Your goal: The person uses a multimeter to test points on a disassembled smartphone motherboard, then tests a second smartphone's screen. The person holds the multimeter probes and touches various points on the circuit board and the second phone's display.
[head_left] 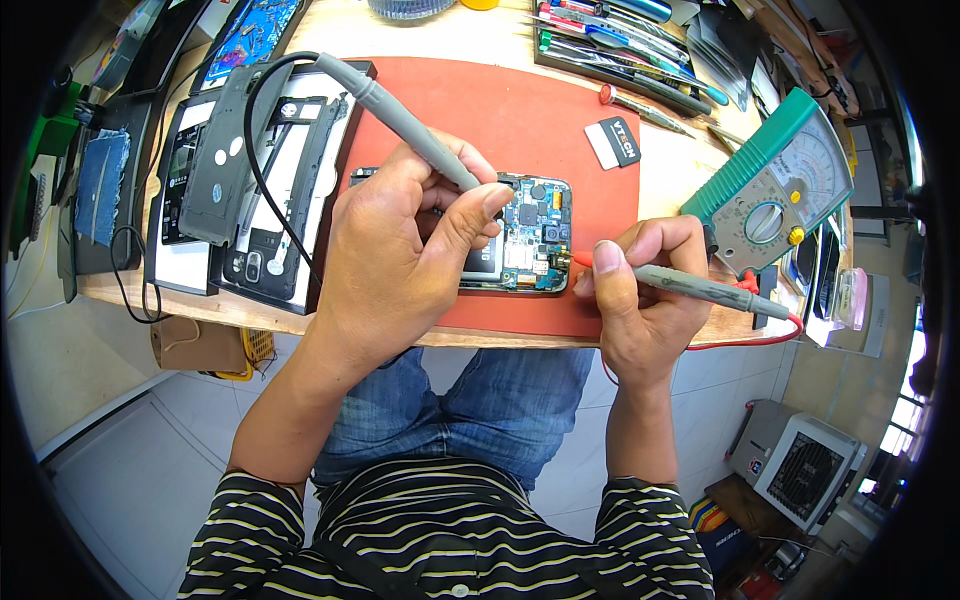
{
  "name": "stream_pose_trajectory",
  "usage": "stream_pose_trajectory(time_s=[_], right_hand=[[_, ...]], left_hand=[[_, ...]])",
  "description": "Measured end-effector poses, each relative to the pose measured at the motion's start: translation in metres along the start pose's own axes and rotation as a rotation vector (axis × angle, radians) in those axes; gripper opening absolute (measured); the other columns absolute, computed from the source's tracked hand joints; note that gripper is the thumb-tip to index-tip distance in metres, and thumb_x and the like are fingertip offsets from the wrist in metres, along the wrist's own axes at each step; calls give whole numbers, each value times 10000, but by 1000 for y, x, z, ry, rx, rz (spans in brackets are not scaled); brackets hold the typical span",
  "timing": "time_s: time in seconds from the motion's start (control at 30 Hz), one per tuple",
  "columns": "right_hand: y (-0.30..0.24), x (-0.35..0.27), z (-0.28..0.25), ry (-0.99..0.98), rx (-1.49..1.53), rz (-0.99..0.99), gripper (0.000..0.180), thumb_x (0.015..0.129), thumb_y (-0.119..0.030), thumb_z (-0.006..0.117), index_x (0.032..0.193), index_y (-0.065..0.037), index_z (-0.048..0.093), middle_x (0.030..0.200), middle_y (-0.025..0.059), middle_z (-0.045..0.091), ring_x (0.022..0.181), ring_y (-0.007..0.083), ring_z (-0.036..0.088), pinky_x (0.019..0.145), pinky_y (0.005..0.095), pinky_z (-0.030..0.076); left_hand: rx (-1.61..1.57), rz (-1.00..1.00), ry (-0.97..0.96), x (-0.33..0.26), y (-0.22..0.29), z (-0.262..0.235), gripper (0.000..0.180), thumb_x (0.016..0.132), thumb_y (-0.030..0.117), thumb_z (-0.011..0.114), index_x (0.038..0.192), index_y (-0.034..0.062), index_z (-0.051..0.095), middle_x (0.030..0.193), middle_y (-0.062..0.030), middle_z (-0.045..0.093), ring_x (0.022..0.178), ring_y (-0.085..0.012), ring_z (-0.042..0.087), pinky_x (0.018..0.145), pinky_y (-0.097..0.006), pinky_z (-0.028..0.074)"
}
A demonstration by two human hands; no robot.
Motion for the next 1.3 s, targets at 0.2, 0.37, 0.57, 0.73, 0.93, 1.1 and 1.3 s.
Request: stream_pose_trajectory(time_s=[0.2,0.37,0.57,0.73,0.93,1.1,1.3], right_hand=[[0,0,-1,-7,-36,-9,204,904,17,622,915,-47,429,697,49,559,557,85,566,526,209,488],[2,0,-1,2,-32,11,204,905,14,622,915,-46,428,692,49,557,561,84,566,529,208,487],[1,1,-1,-3,-37,-12,205,902,22,618,909,-47,425,690,47,552,556,84,563,523,206,483],[0,0,-1,-2,-33,4,209,900,17,623,903,-49,425,691,49,555,557,87,566,524,210,486],[-1,1,-1,22,15,14,195,902,20,603,899,-50,421,685,58,548,546,97,544,522,234,502],[-3,1,-8,162,163,-26,209,889,-19,605,878,-68,402,656,57,494,519,106,494,513,265,510],[-2,3,-13,162,245,-17,253,868,51,629,922,-50,404,693,76,565,581,99,585,558,215,492]], left_hand=[[4,-13,3,0,0,0,150,947,52,624,1039,-20,530,882,-58,619,775,-96,668,677,-192,569],[14,4,-2,0,1,0,148,948,53,624,1036,-21,532,874,-60,623,772,-95,668,675,-189,567],[1,8,2,0,1,0,143,950,62,625,1028,-22,539,856,-62,629,763,-96,669,675,-193,570],[-63,-19,3,0,-1,-2,153,956,96,629,1017,-22,554,850,-67,640,755,-104,671,670,-199,568],[-287,-15,35,1,2,-6,216,973,184,616,1037,-10,546,875,-108,668,732,-138,683,651,-231,580],[-261,63,45,3,15,-12,227,979,204,610,1048,-1,540,882,-105,673,700,-128,674,609,-230,559],[-186,155,95,10,22,-22,216,980,182,605,1063,-8,545,867,-106,654,728,-155,662,684,-256,550]])
Point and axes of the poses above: each hand's wrist, its own x-axis towards the middle knuckle, its own z-axis out of the palm, y = z × x, the point moved 6 cm from there along x, towards the middle knuckle
